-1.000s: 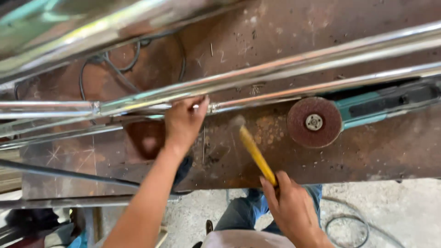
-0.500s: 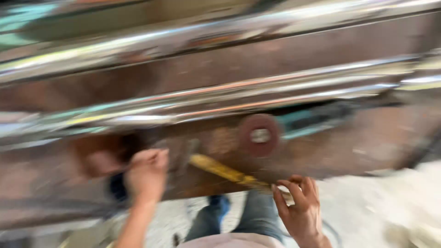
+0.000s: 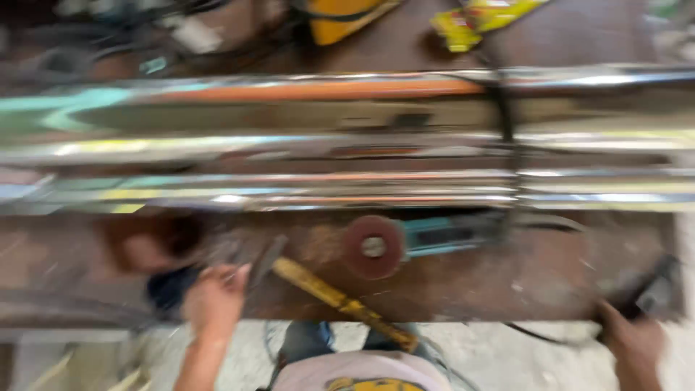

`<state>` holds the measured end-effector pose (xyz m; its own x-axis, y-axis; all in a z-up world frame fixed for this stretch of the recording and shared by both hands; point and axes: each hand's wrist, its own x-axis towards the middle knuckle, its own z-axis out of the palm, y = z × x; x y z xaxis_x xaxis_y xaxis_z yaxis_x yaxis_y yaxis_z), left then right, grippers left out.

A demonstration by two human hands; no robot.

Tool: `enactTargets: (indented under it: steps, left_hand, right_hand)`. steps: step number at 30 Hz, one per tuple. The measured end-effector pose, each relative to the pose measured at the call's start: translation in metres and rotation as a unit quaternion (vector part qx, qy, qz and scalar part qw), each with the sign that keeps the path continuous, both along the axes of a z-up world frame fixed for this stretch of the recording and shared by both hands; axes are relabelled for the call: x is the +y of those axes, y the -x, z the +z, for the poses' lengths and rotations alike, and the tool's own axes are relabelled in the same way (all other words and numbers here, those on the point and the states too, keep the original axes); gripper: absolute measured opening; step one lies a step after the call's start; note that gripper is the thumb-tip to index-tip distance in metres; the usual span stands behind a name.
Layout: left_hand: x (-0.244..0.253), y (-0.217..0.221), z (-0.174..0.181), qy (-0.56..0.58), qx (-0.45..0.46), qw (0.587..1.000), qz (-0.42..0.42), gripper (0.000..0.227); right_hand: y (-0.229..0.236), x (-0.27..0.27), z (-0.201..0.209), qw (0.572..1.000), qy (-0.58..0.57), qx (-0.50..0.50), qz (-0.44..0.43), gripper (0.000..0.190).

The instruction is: Grinding and welding a stainless steel pipe structure on a workbench.

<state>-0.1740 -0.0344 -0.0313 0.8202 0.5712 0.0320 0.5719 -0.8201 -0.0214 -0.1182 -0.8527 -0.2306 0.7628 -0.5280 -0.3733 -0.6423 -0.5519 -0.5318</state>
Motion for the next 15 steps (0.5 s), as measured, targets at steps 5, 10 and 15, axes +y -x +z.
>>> enactTargets:
  steps: [5, 10, 15]
  left_hand:
    - [-0.049, 0.014, 0.034, 0.167, -0.097, 0.980, 0.052, 0.016]
    - [-0.088, 0.038, 0.028, 0.348, 0.014, 0.937, 0.001, 0.014]
    - [-0.110, 0.016, 0.085, 0.533, 0.017, 0.845, -0.039, 0.014]
  right_hand:
    - [-0.032, 0.003, -0.009, 0.977, -0.136, -0.049, 0.155, 0.026]
    - [-0.027, 0.147, 0.089, 0.923, -0.190, -0.006, 0.335, 0.034]
    - [0.022, 0.369, 0.211, 0.842, -0.231, 0.036, 0.487, 0.049]
